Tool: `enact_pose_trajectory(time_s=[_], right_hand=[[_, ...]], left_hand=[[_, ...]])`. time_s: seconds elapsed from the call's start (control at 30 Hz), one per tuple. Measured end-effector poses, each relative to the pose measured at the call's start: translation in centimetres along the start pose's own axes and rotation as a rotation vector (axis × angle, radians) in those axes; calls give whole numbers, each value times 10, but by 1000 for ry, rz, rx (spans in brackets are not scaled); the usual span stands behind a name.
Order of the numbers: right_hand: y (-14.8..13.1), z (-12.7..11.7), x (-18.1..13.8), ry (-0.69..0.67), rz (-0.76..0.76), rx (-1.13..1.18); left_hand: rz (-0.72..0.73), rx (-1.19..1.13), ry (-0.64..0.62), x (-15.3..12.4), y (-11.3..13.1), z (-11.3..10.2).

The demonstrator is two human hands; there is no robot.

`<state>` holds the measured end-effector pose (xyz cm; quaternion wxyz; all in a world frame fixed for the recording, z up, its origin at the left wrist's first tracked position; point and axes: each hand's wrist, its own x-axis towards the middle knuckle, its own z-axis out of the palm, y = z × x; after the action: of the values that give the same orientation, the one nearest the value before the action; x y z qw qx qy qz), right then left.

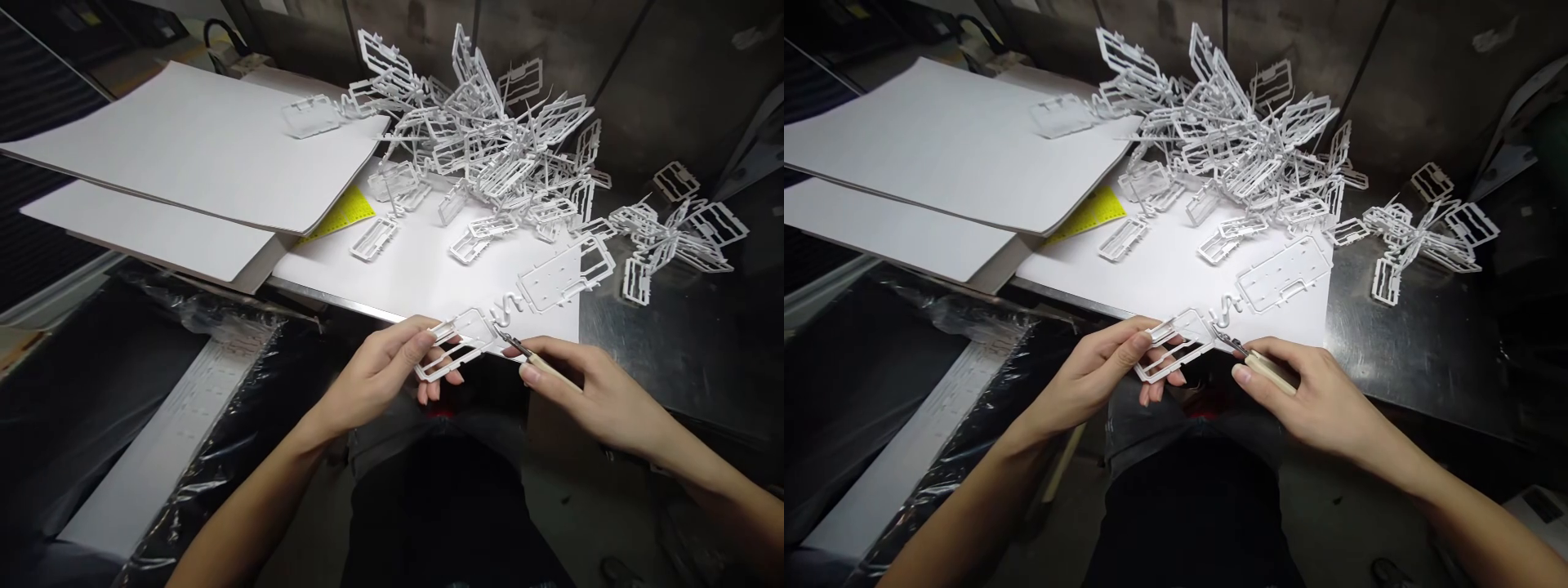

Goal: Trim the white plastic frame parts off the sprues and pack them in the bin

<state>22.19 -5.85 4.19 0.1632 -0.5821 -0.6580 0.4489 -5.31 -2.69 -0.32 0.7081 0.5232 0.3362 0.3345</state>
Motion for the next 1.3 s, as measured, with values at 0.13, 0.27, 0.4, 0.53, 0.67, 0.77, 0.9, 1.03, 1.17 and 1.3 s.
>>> enact_pose_trajectory(time_s=[0.13, 0.27, 0.4, 0.53, 0.67, 0.77, 0.9, 1.03, 1.17, 1.3], right_hand=[[-1, 0, -2, -2, 5, 19], [0, 0, -4, -2, 18, 21], [1, 1, -6, 12, 17, 38], [2, 2, -7, 11, 19, 50], [5, 2, -7, 33, 16, 32], [9, 3, -6, 73, 22, 10], [17, 4, -5, 117, 40, -8], [22, 5, -3, 126, 43, -34], [26, 5, -2, 136, 61, -50], [32, 6, -5, 211, 73, -67]], left_hand=[[-27, 12, -8, 1, 2, 0], [-32, 22, 8, 2, 6, 0], [-41, 38, -18, 2, 8, 1], [-60, 51, -40, 3, 10, 3], [-61, 175, 4, 6, 8, 4], [152, 527, 175, 8, 0, 4], [482, 925, 288, 12, -11, 8], [526, 981, 302, 18, -15, 14], [510, 988, 291, 24, -20, 17], [475, 1042, 330, 26, -25, 6]])
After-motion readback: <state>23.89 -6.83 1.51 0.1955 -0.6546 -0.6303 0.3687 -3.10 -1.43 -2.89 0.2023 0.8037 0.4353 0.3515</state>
